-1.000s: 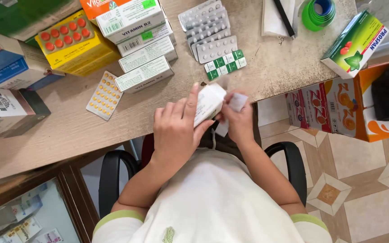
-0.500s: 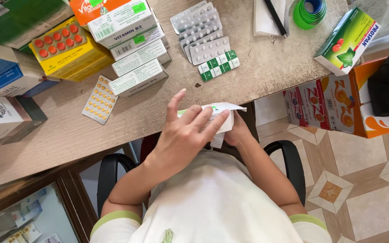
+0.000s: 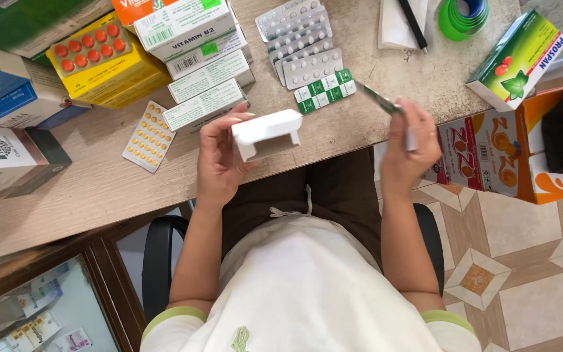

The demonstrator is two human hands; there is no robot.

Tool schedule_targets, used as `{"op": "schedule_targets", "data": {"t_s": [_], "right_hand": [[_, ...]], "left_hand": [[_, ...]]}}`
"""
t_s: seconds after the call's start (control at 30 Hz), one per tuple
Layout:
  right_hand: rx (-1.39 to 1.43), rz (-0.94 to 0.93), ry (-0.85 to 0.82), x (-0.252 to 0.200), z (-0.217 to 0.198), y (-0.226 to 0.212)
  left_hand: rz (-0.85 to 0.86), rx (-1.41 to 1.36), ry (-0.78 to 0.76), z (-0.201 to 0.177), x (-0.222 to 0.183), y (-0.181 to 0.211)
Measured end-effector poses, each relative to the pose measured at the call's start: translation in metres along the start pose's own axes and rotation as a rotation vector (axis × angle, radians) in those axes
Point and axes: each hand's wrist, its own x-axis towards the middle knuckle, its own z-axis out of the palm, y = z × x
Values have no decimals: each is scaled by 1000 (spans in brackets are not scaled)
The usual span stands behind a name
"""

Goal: The person picks up several medication blister packs from the pharmacy counter and places them into a small white box before closing it.

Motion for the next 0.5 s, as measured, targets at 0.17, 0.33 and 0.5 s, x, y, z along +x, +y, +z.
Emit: {"op": "schedule_targets", "data": {"t_s": [0.17,0.33,0.5], "right_hand": [[-357,-310,-18,0,27,-7],[-484,-316,-241,1,46,-38],[-318,-257,-392,5,49,-54]], "left_hand": [[15,-4,11,2,-1,-9],[13,41,24,8,0,-16],[-44,212,70,7,-1,-20]]}}
